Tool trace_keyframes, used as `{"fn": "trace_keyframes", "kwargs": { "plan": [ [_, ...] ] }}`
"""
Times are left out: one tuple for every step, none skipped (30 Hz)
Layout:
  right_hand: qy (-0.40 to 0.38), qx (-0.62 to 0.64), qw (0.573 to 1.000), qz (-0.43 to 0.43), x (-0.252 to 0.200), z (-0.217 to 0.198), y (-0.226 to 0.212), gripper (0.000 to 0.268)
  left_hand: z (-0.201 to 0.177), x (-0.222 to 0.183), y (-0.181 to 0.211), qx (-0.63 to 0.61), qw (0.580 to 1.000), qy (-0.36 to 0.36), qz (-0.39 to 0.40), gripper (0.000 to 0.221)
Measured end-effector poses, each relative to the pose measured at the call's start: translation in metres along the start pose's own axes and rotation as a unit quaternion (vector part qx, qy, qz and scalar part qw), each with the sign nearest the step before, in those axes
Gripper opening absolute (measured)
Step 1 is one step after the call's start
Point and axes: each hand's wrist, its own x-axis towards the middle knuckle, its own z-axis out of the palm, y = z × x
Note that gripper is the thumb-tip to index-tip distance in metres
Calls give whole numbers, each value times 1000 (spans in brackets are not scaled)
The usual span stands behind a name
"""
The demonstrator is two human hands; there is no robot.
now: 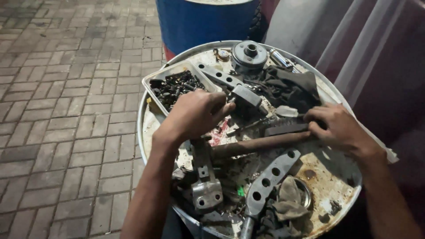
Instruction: Cleaning and adjusting metal mechanical parts using a brush, hammer, and metal rod on a barrel-top workbench.
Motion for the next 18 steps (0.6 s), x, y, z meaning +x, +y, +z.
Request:
{"fn": "trace_keyframes", "kwargs": {
  "plan": [
    [1,21,1000,0,1,1,1,34,2,1,-2,21,1000,-4,-9,36],
    [-1,21,1000,-3,1,9,4,34,3,1,-3,21,1000,-3,-13,36],
    [-18,-5,1000,15,1,16,7,45,5,2,-4,22,1000,9,-5,37],
    [-33,-29,998,34,-1,25,8,57,7,2,-6,25,999,20,5,38],
    [-32,-27,999,33,3,27,12,57,5,3,-6,27,999,19,4,38],
    [-14,-34,999,17,0,32,14,53,5,1,-4,20,999,32,20,36],
    [4,-42,999,0,-2,36,17,49,7,-1,-2,13,998,45,37,33],
    [4,-39,999,5,-2,40,24,49,8,0,-2,13,998,41,39,33],
    [-5,-32,999,-5,-2,43,29,52,9,1,-2,5,999,23,29,32],
    [-13,-28,999,-21,4,43,37,56,10,2,-2,-3,1000,11,15,32],
    [-13,-29,999,-23,3,43,35,56,9,2,-1,-3,1000,13,14,32],
    [-8,-32,999,-38,3,43,34,54,8,2,1,-2,1000,-1,13,31],
    [-2,-35,998,-52,3,42,33,51,7,3,2,-1,1000,-14,13,30],
    [-4,-34,998,-50,0,42,30,51,9,2,2,-3,1000,-16,14,30],
    [1,-35,998,-53,-2,41,28,49,12,1,2,-2,1000,-9,17,31],
    [12,-37,998,-54,0,38,26,47,10,4,0,4,1000,2,25,32],
    [17,-37,998,-52,-3,36,25,47,10,5,4,6,1000,3,29,32],
    [24,-31,998,-52,-4,35,22,45,9,4,7,6,1000,-4,19,28]
  ]
}}
